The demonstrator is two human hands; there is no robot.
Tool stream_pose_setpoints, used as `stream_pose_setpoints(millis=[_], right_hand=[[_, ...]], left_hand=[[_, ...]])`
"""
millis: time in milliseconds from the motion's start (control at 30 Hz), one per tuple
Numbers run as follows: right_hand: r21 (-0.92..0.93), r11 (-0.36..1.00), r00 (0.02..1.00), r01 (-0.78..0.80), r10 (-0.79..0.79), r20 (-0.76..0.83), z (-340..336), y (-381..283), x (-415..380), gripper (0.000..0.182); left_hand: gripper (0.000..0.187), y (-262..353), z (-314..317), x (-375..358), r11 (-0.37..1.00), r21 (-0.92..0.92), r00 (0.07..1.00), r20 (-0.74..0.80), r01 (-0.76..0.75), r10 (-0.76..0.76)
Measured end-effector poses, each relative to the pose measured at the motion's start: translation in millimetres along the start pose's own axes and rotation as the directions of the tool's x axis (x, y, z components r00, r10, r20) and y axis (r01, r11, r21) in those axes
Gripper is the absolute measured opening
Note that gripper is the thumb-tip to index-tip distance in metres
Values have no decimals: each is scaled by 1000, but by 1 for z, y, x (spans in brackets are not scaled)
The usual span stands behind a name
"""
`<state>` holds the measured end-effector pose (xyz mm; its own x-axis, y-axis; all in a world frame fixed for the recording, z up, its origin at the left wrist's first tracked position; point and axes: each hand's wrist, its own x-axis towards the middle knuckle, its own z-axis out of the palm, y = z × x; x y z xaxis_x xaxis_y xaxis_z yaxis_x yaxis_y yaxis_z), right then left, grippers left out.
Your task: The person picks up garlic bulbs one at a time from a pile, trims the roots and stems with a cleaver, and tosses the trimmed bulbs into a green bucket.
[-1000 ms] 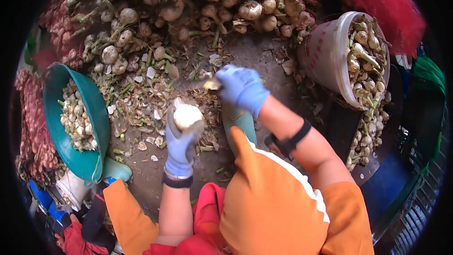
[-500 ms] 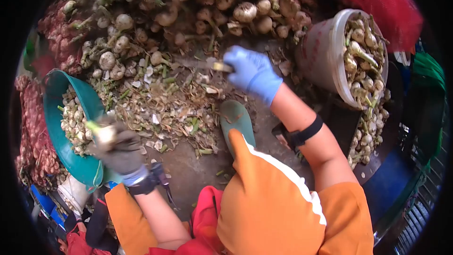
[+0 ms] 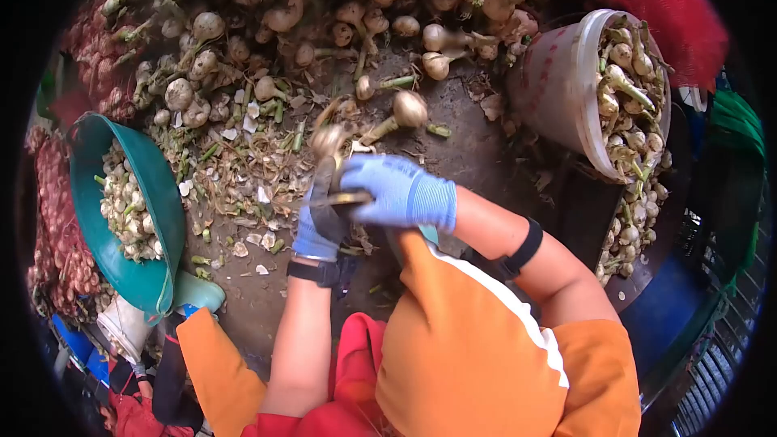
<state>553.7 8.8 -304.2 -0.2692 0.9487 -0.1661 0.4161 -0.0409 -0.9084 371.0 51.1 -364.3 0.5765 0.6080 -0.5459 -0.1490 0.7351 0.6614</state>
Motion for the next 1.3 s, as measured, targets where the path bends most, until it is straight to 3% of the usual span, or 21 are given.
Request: stream_pose_setpoints(millis=[100, 167, 200, 233, 300, 333, 400, 500, 567, 633, 700, 767, 833, 867, 900, 967, 1033, 1100, 1200, 1267, 1300], right_hand=[[266, 962, 983, -57, 8, 181, 2, -14, -7, 30], [-55, 944, 942, -326, 329, 70, -21, -21, 2, 31], [-208, 936, 958, -285, 273, -89, -24, -19, 5, 32], [-361, 894, 964, -265, 243, -105, -30, -23, 7, 29], [-579, 806, 992, -120, 113, -49, -28, -31, 12, 26], [-570, 816, 995, -96, 92, -36, -24, -34, 12, 26], [-564, 823, 997, -71, 82, -6, -21, -40, 13, 29], [-534, 840, 995, -93, 89, -33, -22, -41, 15, 27], [-515, 850, 994, -109, 83, -73, -24, -30, 18, 27], [-524, 804, 959, -282, 220, -178, -22, -7, 26, 19], [-391, 801, 882, -454, 343, -322, -39, 15, 29, 17], [201, 808, 812, -553, 577, -86, -34, 17, 26, 26], [543, 565, 757, -622, 611, 231, -33, -20, 31, 27], [640, 708, 930, -298, 368, 25, -18, -27, 45, 29], [732, 579, 898, -360, 428, 103, -18, -35, 40, 27], [517, 648, 819, -558, 528, 223, -33, -52, 34, 26], [-5, 998, 992, -55, 54, -115, -16, -32, 38, 27], [-120, 991, 971, 59, -85, -225, -18, -42, 36, 26], [-262, 964, 981, -42, -10, -193, -37, -58, 28, 29], [-351, 929, 988, -118, 75, -135, -33, -39, 24, 25], [-422, 879, 975, -221, 209, -75, -32, -13, 25, 24]], left_hand=[[20, 19, 1, -7, 988, -128, 985, -138, 90, -108], [26, 30, 9, -14, 991, 77, 940, -319, -105, 124], [35, 26, 5, -15, 985, -72, 946, -298, -159, 131], [45, 32, -2, -21, 954, 295, 975, -221, 51, 16], [52, 18, -24, -35, 158, 911, 860, 286, -381, 423], [52, 13, -27, -39, 161, 912, 862, 283, -378, 420], [52, 25, -3, -43, 792, 542, 879, -188, -280, 439], [51, 13, -3, -47, 892, 303, 866, -274, -336, 419], [53, 25, -3, -59, 795, 581, 946, -125, -174, 299], [54, 61, 46, -68, 988, 41, 959, -241, -146, 151], [64, 55, 57, -76, 963, 177, 958, -171, -201, 231], [69, 61, 47, -67, 949, 299, 976, -153, -102, 153], [74, 59, 42, -53, 928, 286, 960, -72, -240, 271], [78, 60, 36, -44, 801, 498, 922, -8, -332, 387], [79, 60, 36, -51, 978, 201, 977, -190, -59, 98], [77, 51, 30, -59, 945, 172, 952, -81, -277, 294], [73, 48, 24, -61, 987, 6, 969, -192, -160, 158], [61, 59, 18, -53, 999, -40, 946, -323, 18, -30], [50, 52, 3, -55, 987, -131, 926, -376, -96, 40], [47, 60, 9, -63, 957, -279, 988, -153, -76, 34], [48, 83, 33, -67, 994, 41, 967, -232, -101, 108]])
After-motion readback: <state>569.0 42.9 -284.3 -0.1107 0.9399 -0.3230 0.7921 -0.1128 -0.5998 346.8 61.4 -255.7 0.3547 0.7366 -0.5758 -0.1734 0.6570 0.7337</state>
